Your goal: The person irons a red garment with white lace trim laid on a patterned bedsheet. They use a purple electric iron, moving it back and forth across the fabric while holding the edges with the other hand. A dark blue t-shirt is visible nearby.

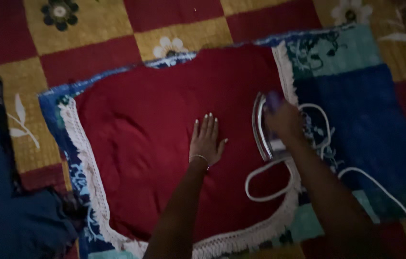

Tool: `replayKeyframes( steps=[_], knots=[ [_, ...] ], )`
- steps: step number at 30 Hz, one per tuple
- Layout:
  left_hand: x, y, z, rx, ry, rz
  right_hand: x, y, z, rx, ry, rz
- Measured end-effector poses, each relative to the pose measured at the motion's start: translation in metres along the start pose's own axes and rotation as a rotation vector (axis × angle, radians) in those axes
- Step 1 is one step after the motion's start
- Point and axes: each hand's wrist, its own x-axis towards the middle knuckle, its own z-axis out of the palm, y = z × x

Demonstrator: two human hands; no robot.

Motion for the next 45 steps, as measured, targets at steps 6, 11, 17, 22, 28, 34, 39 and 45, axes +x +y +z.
replayKeyframes(
  steps=[6, 11, 17, 22, 28, 34, 39, 45],
  knots=[
    [-0.023, 0.023, 0.004, -0.043, -0.054, -0.04, 0.042, -0.015, 0.001, -0.053, 0.079, -0.054],
    [-0.045, 0.048, 0.008, -0.054, -0.055, 0.034, 0.021, 0.003, 0.003, -0.09, -0.011, -0.102],
    [-0.056, 0.06, 0.015, -0.092, -0.005, 0.017, -0.007, 0.011, 0.0, -0.088, -0.003, -0.123],
    [-0.055, 0.069, 0.014, -0.072, -0.04, -0.008, 0.015, 0.003, 0.008, 0.047, 0.037, -0.055],
    [-0.069, 0.081, 0.02, -0.103, 0.008, -0.021, -0.011, 0.008, 0.008, -0.069, -0.051, -0.018],
    [-0.077, 0.098, 0.036, -0.195, 0.063, -0.021, -0.005, -0.005, 0.006, -0.01, 0.026, 0.004],
    [-0.062, 0.103, 0.031, -0.425, 0.154, -0.118, -0.004, -0.001, 0.003, 0.148, -0.009, -0.015],
    [-0.036, 0.126, 0.03, -0.364, 0.196, -0.117, -0.004, 0.05, 0.007, 0.089, 0.178, -0.416]
  ],
)
